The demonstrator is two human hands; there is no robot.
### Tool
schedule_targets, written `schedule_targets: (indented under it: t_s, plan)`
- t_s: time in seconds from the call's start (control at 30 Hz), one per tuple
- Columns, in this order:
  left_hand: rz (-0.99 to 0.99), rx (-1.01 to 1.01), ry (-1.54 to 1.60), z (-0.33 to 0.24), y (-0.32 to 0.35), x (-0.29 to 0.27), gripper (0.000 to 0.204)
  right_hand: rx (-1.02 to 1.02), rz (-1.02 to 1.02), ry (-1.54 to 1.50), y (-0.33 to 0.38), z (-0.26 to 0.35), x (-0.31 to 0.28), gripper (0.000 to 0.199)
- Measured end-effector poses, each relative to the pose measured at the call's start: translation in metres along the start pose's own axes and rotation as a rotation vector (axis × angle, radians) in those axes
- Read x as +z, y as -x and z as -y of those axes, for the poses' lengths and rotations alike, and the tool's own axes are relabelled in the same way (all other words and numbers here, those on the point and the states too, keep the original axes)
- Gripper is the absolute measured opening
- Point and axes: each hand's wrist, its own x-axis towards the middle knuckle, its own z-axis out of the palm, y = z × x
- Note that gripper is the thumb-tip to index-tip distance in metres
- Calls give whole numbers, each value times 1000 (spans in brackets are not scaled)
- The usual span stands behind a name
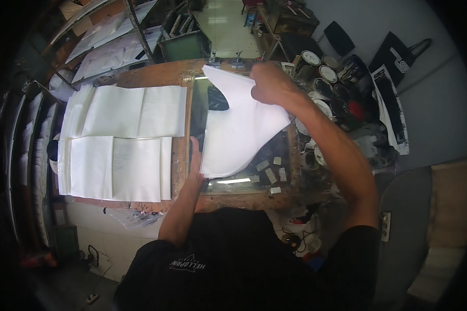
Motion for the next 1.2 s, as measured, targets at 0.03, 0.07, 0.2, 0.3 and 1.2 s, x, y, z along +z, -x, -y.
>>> schedule_targets:
  t_s: [0.03,0.07,0.2,0.3,1.2]
  plan:
    - [-2,-5,-68,5,0,5,104,34,14,-11,4,3,-9,23]
    - [-48,56,-226,15,-11,-15,86,50,30,-21,7,10,-17,24]
    - [-219,-177,-330,10,-22,-34,58,133,-6,-77,42,11,-17,28]
    - [-445,56,-757,-16,-8,-27,60,309,-92,-324,77,-32,15,25]
    - [-581,822,-1386,5,21,-38,99,520,-952,-1002,136,-45,256,39]
